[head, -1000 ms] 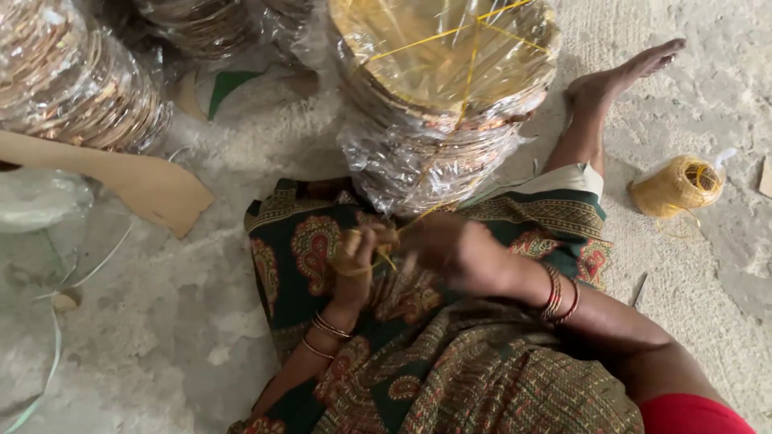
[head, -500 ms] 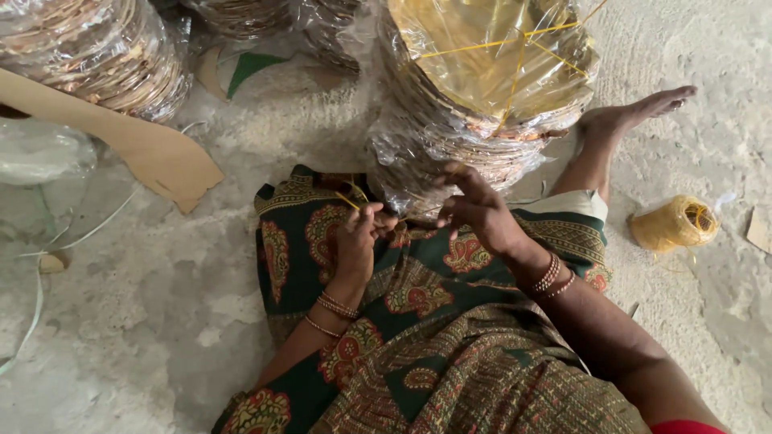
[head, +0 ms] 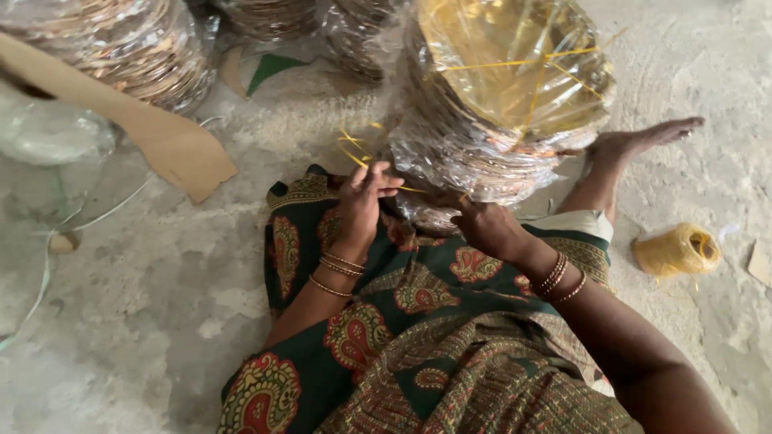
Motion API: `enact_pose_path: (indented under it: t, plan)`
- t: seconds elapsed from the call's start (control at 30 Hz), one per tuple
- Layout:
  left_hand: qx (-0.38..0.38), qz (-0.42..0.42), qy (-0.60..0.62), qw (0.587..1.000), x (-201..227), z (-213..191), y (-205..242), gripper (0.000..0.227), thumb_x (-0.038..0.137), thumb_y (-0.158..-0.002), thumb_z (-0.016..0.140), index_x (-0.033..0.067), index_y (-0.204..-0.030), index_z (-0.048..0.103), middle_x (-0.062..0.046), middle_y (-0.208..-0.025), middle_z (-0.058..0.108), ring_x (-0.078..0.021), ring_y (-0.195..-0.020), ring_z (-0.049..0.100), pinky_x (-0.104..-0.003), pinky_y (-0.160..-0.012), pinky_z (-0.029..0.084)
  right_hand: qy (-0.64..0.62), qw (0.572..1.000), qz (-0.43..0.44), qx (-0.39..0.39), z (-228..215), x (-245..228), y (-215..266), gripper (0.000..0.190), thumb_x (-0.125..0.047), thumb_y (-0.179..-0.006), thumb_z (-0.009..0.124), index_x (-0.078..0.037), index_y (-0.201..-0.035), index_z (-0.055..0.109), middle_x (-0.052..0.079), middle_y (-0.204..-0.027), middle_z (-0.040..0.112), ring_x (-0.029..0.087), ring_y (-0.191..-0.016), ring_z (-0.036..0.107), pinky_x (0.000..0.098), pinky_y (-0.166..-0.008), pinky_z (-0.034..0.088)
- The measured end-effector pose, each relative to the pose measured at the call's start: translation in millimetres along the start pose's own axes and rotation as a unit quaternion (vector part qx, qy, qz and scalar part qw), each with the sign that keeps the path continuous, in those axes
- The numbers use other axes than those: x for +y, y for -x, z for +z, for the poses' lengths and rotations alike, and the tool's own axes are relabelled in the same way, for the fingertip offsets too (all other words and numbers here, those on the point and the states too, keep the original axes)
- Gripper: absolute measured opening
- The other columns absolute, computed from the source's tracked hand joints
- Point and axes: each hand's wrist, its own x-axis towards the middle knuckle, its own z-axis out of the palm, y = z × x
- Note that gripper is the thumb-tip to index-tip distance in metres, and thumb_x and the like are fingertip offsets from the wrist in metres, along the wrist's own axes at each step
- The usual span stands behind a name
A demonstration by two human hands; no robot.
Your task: The person sits on the floor and secures plastic-wrapped stacks of disposable plates by stretching yellow rubber bands around each stack. They rotate and reposition the stacks, tie bands across the tops, and use scissors to cut the band material.
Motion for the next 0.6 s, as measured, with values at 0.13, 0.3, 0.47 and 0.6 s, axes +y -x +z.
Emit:
enact_pose_path:
  t: [0.13, 0.3, 0.47, 0.6]
  plan:
    - [0.015, 0.018, 0.013, 1.0, 10, 0, 2, 0.042, 0.038, -0.105, 0.056, -0.0007, -0.121, 0.065, -0.012, -0.095, 0.078, -0.0201, -0.089, 0.077, -0.03, -0.078, 0.059, 0.036, 0.999, 0.024, 0.032, -2, -29, -9, 0.025, -0.011, -0.095, 0.068, -0.012, -0.12, 0.065, 0.017, -0.073, 0.07, 0.034, -0.055, 0.065, 0.045, -0.046, 0.049]
    - [-0.013, 0.052, -0.044, 0.998, 41, 3, 9, 0.038, 0.033, -0.109, 0.055, -0.0003, -0.121, 0.067, -0.011, -0.097, 0.078, -0.016, -0.092, 0.075, -0.028, -0.081, 0.057, 0.045, 0.985, 0.067, 0.155, 23, -35, -10, 0.015, -0.016, -0.098, 0.073, -0.014, -0.109, 0.064, 0.011, -0.078, 0.073, 0.028, -0.062, 0.07, 0.0403, -0.051, 0.051]
    - [-0.014, 0.073, 0.021, 0.997, 31, -13, -8, 0.035, 0.03, -0.109, 0.056, -0.0005, -0.123, 0.065, -0.01, -0.096, 0.077, -0.015, -0.09, 0.074, -0.027, -0.08, 0.057, 0.098, 0.979, 0.067, 0.168, 16, -56, -11, 0.026, -0.018, -0.094, 0.071, -0.01, -0.117, 0.059, 0.015, -0.081, 0.072, 0.032, -0.066, 0.07, 0.0409, -0.053, 0.053]
    - [0.021, 0.056, 0.029, 0.998, 33, -8, -21, 0.032, 0.027, -0.108, 0.058, -0.0021, -0.12, 0.066, -0.009, -0.092, 0.076, -0.0164, -0.088, 0.075, -0.027, -0.078, 0.057, 0.175, 0.974, 0.143, -0.023, 16, -61, 3, 0.055, -0.006, -0.1, 0.058, 0.014, -0.147, 0.04, 0.026, -0.103, 0.072, 0.023, -0.045, 0.065, 0.0386, -0.036, 0.051]
